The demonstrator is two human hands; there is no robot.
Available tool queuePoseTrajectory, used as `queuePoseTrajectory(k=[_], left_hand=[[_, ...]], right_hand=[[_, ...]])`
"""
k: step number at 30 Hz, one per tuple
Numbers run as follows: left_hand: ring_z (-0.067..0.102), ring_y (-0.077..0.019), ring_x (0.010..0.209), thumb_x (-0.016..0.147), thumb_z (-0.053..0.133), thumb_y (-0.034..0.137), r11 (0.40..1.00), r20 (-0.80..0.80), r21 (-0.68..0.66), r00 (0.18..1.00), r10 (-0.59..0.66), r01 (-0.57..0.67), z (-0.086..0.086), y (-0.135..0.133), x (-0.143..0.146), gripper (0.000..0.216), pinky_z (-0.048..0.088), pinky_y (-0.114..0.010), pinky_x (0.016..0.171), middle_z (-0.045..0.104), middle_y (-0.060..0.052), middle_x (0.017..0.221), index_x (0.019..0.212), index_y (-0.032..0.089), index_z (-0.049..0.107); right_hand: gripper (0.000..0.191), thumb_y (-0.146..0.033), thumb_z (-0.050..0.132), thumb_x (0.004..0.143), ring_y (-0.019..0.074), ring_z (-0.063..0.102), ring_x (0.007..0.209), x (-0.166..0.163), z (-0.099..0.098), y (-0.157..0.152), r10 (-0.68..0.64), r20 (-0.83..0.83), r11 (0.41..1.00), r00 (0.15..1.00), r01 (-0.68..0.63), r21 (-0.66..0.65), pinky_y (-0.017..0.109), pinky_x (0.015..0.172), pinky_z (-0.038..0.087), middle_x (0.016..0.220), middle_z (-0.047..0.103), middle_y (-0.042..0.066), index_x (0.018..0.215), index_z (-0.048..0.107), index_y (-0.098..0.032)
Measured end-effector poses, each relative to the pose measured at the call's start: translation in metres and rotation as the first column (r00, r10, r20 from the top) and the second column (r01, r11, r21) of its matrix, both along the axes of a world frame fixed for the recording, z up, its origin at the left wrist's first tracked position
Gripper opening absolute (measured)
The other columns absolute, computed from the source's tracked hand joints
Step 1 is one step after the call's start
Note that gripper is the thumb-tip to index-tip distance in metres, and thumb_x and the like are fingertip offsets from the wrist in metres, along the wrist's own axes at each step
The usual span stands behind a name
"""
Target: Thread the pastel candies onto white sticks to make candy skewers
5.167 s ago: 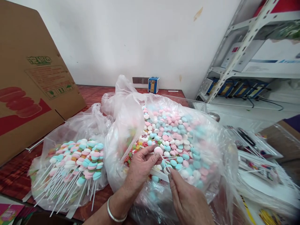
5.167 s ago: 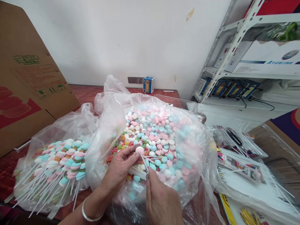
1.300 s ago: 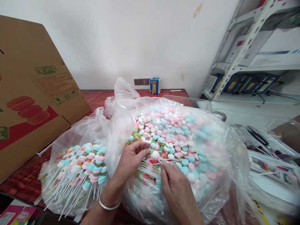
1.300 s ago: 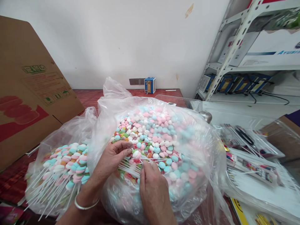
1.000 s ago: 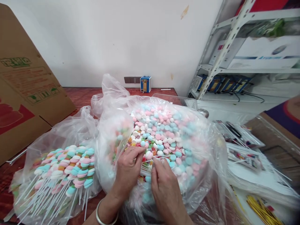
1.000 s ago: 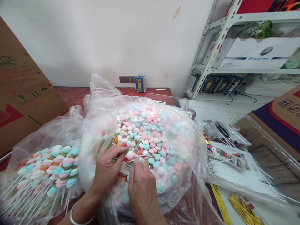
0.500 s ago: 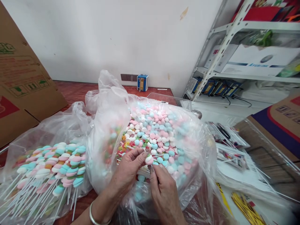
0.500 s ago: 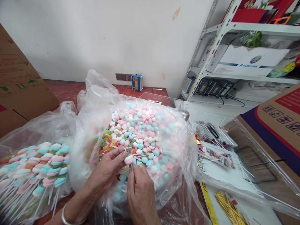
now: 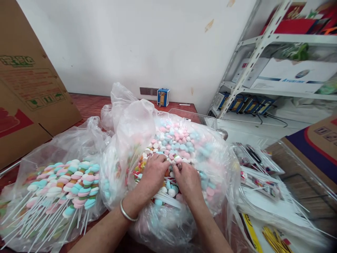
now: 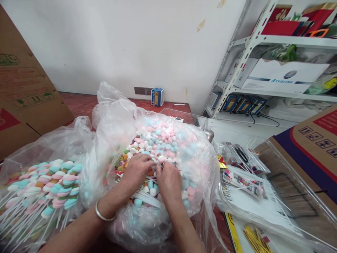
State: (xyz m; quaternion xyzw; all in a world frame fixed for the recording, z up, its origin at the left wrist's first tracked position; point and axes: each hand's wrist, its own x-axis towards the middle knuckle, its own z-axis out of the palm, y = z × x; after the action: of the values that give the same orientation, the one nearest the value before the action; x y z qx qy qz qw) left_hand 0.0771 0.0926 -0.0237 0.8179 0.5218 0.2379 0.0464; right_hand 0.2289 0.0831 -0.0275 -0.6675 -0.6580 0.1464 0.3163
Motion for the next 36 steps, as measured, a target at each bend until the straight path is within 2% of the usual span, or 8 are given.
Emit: queuePoseTrajectory(k=[4, 8, 16, 21, 24, 28, 32, 36], left_hand=[[0.059, -0.0273, 0.106, 0.091, 0.059, 0.011, 0.999, 0.072, 0.016, 0.997, -0.029, 0.028, 0.002, -0.004, -0.004, 0.016, 0.045, -0.044, 0.095, 0.070, -0.009, 0.105, 0.094, 0.020, 0.072], [0.065, -0.0200, 0.089, 0.090, 0.057, 0.010, 0.975, 0.340, -0.163, 0.936, -0.091, 0.154, 0.012, -0.017, -0.011, 0.017, 0.047, -0.031, 0.081, 0.072, -0.004, 0.091, 0.091, 0.020, 0.071], [0.063, -0.0173, 0.071, 0.085, 0.065, 0.023, 0.912, 0.572, -0.377, 0.815, 0.092, 0.162, 0.019, -0.025, -0.006, 0.007, 0.045, -0.027, 0.067, 0.071, 0.000, 0.075, 0.081, 0.019, 0.069], [0.062, -0.0155, 0.067, 0.079, 0.068, 0.021, 0.916, 0.664, -0.375, 0.731, 0.158, 0.143, 0.021, -0.027, -0.005, 0.007, 0.046, -0.026, 0.064, 0.067, 0.002, 0.070, 0.086, 0.019, 0.066], [0.065, -0.0171, 0.072, 0.079, 0.068, 0.022, 0.897, 0.706, -0.409, 0.681, 0.193, 0.170, 0.018, -0.029, -0.005, 0.021, 0.049, -0.028, 0.068, 0.070, 0.001, 0.075, 0.099, 0.019, 0.070], [0.070, -0.0214, 0.090, 0.077, 0.072, 0.026, 0.849, 0.809, -0.427, 0.551, 0.206, 0.310, 0.008, -0.032, -0.004, 0.025, 0.054, -0.031, 0.078, 0.076, -0.006, 0.097, 0.101, 0.018, 0.073], [0.072, -0.0231, 0.098, 0.072, 0.079, 0.027, 0.773, 0.864, -0.466, 0.412, 0.291, 0.431, 0.006, -0.037, -0.003, 0.037, 0.055, -0.033, 0.084, 0.076, -0.010, 0.105, 0.106, 0.016, 0.069], [0.073, -0.0208, 0.094, 0.075, 0.078, 0.027, 0.750, 0.877, -0.464, 0.364, 0.313, 0.472, 0.011, -0.042, 0.000, 0.029, 0.055, -0.033, 0.089, 0.077, -0.010, 0.100, 0.100, 0.015, 0.068]], right_hand=[[0.017, -0.021, 0.053, 0.085, 0.0181, 0.057, 0.067, 0.002, -0.005, -0.001, 0.037, -0.050, 0.998, 0.998, -0.035, 0.045, 0.027, 0.061, 0.033, 0.072, 0.067, 0.005, 0.073, 0.065, -0.020], [0.026, -0.031, 0.048, 0.091, 0.0203, 0.059, 0.084, 0.011, -0.006, -0.011, 0.087, -0.170, 0.990, 0.982, -0.067, 0.125, 0.028, 0.074, 0.041, 0.089, 0.069, 0.006, 0.094, 0.071, -0.019], [0.029, -0.037, 0.052, 0.095, 0.0130, 0.053, 0.064, 0.011, -0.004, -0.025, 0.246, -0.413, 0.969, 0.877, -0.225, 0.098, 0.022, 0.060, 0.041, 0.075, 0.065, -0.002, 0.103, 0.074, -0.020], [0.027, -0.042, 0.060, 0.091, 0.0159, 0.062, 0.075, 0.011, -0.005, -0.027, 0.306, -0.567, 0.945, 0.765, -0.318, 0.081, 0.025, 0.067, 0.050, 0.082, 0.068, 0.000, 0.102, 0.070, -0.019], [0.027, -0.043, 0.058, 0.091, 0.0177, 0.065, 0.079, 0.008, -0.006, -0.029, 0.299, -0.637, 0.944, 0.711, -0.320, 0.085, 0.027, 0.069, 0.053, 0.088, 0.071, 0.003, 0.099, 0.068, -0.019], [0.031, -0.044, 0.055, 0.093, 0.0177, 0.064, 0.074, 0.003, -0.003, -0.031, 0.265, -0.680, 0.955, 0.684, -0.285, 0.086, 0.027, 0.063, 0.052, 0.087, 0.071, 0.004, 0.106, 0.067, -0.019], [0.028, -0.043, 0.056, 0.092, 0.0169, 0.062, 0.072, 0.001, 0.004, -0.036, 0.257, -0.670, 0.959, 0.697, -0.272, 0.085, 0.026, 0.063, 0.050, 0.080, 0.068, 0.001, 0.103, 0.069, -0.020], [0.024, -0.039, 0.057, 0.092, 0.0166, 0.061, 0.076, 0.001, 0.003, -0.040, 0.249, -0.620, 0.965, 0.744, -0.246, 0.093, 0.026, 0.068, 0.049, 0.080, 0.065, 0.000, 0.098, 0.068, -0.019]])
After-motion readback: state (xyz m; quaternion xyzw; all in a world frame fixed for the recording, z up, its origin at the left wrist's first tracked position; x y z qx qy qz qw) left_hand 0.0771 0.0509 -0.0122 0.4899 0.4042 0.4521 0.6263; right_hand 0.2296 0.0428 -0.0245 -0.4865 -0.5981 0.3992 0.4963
